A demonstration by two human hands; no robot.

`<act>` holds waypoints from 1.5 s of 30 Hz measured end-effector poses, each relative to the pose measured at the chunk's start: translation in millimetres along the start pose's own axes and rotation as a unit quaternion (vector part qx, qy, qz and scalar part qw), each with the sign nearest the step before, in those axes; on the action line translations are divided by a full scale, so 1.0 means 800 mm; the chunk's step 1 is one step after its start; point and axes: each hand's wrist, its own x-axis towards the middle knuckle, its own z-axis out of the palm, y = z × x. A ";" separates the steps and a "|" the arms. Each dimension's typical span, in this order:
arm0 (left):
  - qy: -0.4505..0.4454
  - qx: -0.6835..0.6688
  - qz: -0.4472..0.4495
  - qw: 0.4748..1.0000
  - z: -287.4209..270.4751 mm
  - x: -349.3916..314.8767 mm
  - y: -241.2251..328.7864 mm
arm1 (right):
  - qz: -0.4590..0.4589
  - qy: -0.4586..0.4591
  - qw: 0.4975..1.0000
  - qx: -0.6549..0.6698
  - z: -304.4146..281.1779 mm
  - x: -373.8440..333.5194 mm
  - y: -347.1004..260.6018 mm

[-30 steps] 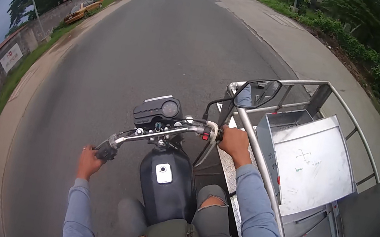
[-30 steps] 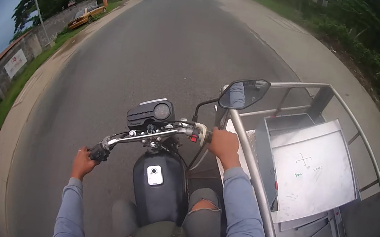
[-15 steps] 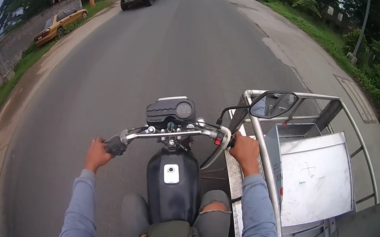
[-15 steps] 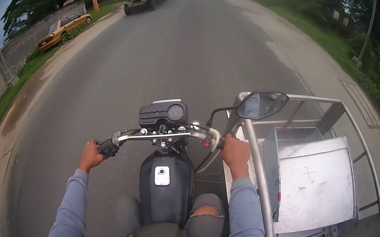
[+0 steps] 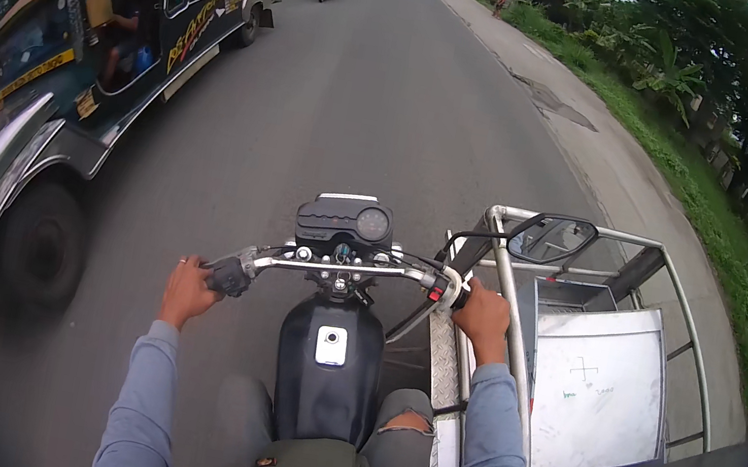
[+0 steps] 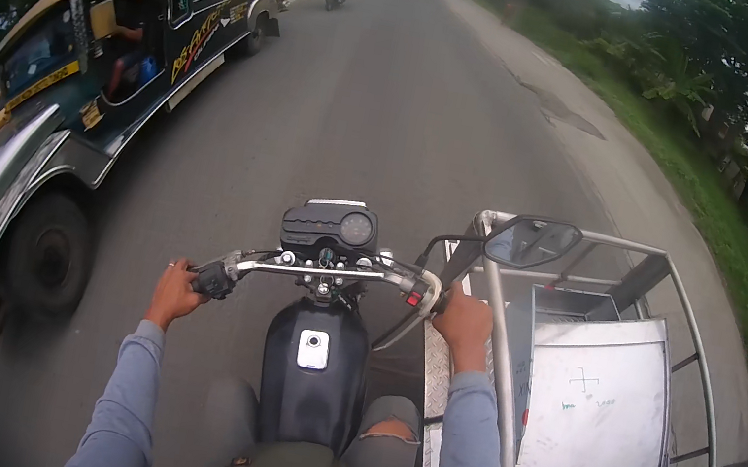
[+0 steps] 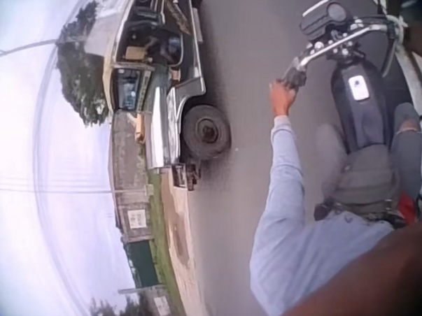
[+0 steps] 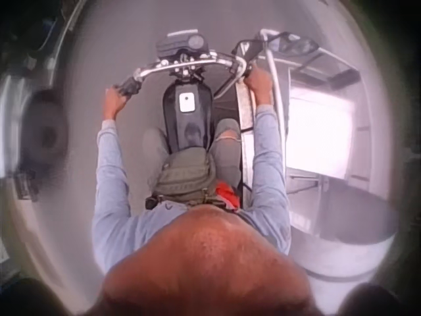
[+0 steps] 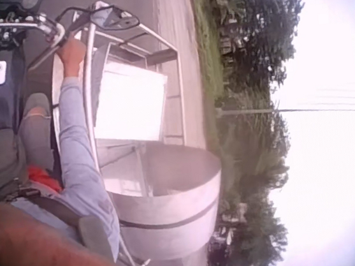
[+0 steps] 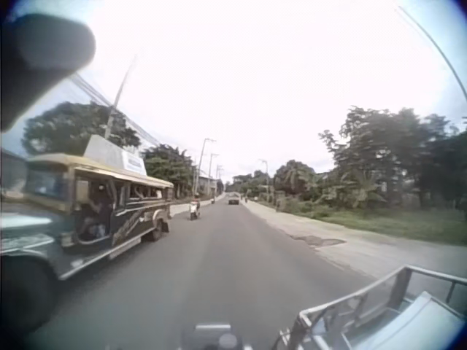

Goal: Driving a motorcycle with a sidecar containing metal structures on a public road.

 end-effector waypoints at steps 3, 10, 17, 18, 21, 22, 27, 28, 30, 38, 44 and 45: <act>0.005 -0.001 -0.004 1.000 0.000 -0.002 0.000 | -0.005 -0.002 1.000 -0.005 0.005 0.006 0.000; -0.007 0.022 -0.018 1.000 -0.006 0.000 0.002 | -0.013 -0.038 0.999 -0.004 0.000 0.010 0.000; -0.020 0.029 -0.019 0.999 -0.009 0.001 0.010 | -0.015 -0.047 0.999 -0.003 0.003 0.014 0.010; -0.017 0.031 -0.017 0.999 -0.009 0.001 0.011 | -0.022 -0.029 0.999 -0.004 0.003 0.014 0.009; -0.024 0.029 -0.029 0.999 -0.005 0.004 0.004 | -0.007 -0.043 0.999 0.011 0.001 0.002 0.005; -0.016 0.031 -0.020 0.999 -0.007 0.007 -0.003 | -0.009 -0.041 0.999 0.014 0.001 0.010 0.000; -0.014 0.031 -0.009 0.999 -0.007 0.001 0.000 | 0.008 -0.059 0.998 0.006 -0.006 0.012 0.001; -0.008 0.021 -0.018 1.000 -0.009 0.000 -0.001 | 0.005 -0.058 0.998 0.009 -0.008 0.011 -0.005; 0.001 0.004 -0.027 1.000 -0.007 -0.001 0.009 | -0.003 -0.053 0.998 0.013 -0.012 0.005 -0.003; -0.058 -0.008 -0.074 0.996 -0.018 0.000 0.015 | 0.008 -0.068 0.998 0.002 0.000 0.005 0.000; -0.057 0.009 -0.094 0.994 -0.023 -0.004 0.036 | -0.003 -0.032 0.999 0.011 0.005 0.012 0.009; -0.059 0.010 -0.095 0.994 -0.024 -0.002 0.038 | 0.003 -0.028 1.000 0.003 0.006 0.010 0.007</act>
